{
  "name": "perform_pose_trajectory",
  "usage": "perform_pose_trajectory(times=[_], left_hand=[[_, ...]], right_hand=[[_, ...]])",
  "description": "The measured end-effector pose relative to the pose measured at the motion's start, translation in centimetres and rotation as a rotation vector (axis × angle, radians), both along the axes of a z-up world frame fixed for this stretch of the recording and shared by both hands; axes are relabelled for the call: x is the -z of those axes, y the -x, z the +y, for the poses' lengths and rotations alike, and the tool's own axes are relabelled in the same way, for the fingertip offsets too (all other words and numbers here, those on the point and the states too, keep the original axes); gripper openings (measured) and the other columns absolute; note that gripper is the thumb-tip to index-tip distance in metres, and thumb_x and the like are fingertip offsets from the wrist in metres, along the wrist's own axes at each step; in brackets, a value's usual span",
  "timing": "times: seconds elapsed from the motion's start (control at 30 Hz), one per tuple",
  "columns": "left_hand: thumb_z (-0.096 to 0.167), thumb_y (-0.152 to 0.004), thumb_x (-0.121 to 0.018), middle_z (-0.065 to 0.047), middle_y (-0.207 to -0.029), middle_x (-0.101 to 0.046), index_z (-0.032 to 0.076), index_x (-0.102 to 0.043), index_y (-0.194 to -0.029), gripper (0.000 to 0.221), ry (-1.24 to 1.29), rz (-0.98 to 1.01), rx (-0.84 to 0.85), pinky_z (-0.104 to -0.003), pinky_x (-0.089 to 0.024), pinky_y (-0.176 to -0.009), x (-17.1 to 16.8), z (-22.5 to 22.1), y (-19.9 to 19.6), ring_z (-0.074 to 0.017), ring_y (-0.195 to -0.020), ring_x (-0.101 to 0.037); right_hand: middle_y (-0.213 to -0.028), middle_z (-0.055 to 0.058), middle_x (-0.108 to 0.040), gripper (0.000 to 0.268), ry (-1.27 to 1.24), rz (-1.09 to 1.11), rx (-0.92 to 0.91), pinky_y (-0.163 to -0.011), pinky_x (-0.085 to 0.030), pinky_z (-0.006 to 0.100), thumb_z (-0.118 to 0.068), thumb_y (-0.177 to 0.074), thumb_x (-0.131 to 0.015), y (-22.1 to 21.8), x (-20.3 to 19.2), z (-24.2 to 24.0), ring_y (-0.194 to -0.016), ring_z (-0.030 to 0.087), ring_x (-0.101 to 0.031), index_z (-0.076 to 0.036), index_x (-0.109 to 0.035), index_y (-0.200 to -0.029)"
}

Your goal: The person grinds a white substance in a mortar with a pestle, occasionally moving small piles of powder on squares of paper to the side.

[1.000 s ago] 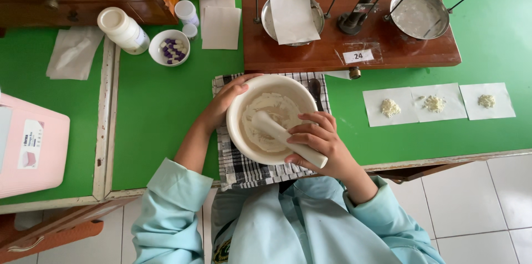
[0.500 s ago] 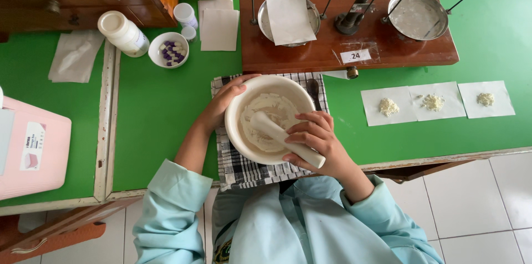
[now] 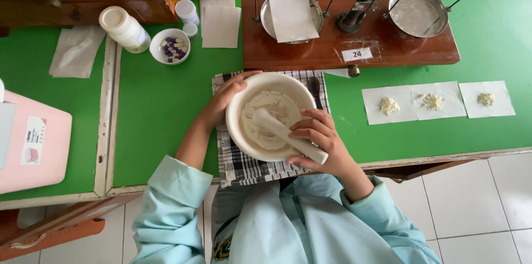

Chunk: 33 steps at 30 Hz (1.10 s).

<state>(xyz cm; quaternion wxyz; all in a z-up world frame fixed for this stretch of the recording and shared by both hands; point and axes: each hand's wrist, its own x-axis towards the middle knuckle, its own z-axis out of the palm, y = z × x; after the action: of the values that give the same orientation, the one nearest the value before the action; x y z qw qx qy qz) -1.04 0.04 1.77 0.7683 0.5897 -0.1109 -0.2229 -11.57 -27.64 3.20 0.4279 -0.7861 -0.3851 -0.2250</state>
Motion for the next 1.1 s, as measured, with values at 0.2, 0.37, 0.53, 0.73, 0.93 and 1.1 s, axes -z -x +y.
perform_pose_trajectory(times=[0.2,0.37,0.53,0.73,0.93,1.1], left_hand=[[0.037,-0.100,-0.046,-0.017,-0.135,-0.062,0.007,-0.061,-0.139,0.052,-0.062,-0.158,-0.135,-0.040,-0.042,-0.113,-3.3,-0.5,1.7,-0.0237,-0.126,-0.056],[0.036,-0.103,-0.043,-0.019,-0.141,-0.053,0.006,-0.053,-0.146,0.053,0.021,-0.115,-0.378,-0.044,-0.035,-0.118,-0.9,0.9,4.0,-0.0292,-0.135,-0.047],[0.035,-0.101,-0.042,-0.033,-0.157,-0.029,0.001,-0.035,-0.154,0.063,-0.017,-0.100,-0.571,-0.053,-0.030,-0.119,-1.9,-2.4,11.6,-0.0455,-0.142,-0.034],[0.036,-0.107,-0.032,-0.024,-0.164,-0.015,0.007,-0.015,-0.161,0.063,-0.041,-0.202,-0.744,-0.048,-0.021,-0.123,0.2,-5.5,13.0,-0.0366,-0.151,-0.022],[0.037,-0.109,-0.028,-0.025,-0.156,-0.032,0.006,-0.025,-0.159,0.058,0.145,-0.124,-0.926,-0.045,-0.038,-0.116,1.3,-6.5,12.3,-0.0341,-0.140,-0.043],[0.038,-0.109,-0.030,-0.023,-0.154,-0.038,0.005,-0.037,-0.155,0.057,0.196,-0.134,-0.919,-0.044,-0.042,-0.113,0.0,-6.6,11.2,-0.0319,-0.138,-0.045]], right_hand=[[-0.139,0.023,-0.057,0.091,0.070,0.138,-0.029,-0.111,-0.031,0.067,-0.041,-0.066,-0.094,1.0,-1.0,-1.8,-0.139,0.056,-0.040,-0.004,-0.055,-0.139],[-0.160,0.024,-0.031,0.098,-0.101,0.500,-0.250,-0.124,-0.008,0.057,0.009,-0.071,-0.065,-2.3,-2.6,-5.9,-0.154,0.044,-0.013,-0.001,-0.023,-0.159],[-0.137,0.026,-0.055,0.052,-0.477,0.779,-0.094,-0.124,-0.026,0.054,-0.007,-0.103,-0.048,-7.7,-2.8,-3.5,-0.142,0.038,-0.045,0.000,-0.035,-0.152],[-0.136,0.024,-0.062,0.057,-0.729,1.203,-0.202,-0.111,-0.047,0.049,-0.039,-0.109,-0.037,-10.8,0.4,0.6,-0.128,0.032,-0.060,0.000,-0.048,-0.149],[-0.140,0.023,-0.061,0.078,-0.676,1.371,-0.196,-0.105,-0.052,0.051,-0.064,-0.100,-0.032,-9.1,-1.7,2.7,-0.126,0.034,-0.063,-0.011,-0.050,-0.154],[-0.134,0.023,-0.064,0.071,-0.718,1.321,-0.096,-0.096,-0.057,0.053,-0.059,-0.102,-0.036,-8.7,-0.7,1.5,-0.117,0.036,-0.067,-0.011,-0.052,-0.152]])
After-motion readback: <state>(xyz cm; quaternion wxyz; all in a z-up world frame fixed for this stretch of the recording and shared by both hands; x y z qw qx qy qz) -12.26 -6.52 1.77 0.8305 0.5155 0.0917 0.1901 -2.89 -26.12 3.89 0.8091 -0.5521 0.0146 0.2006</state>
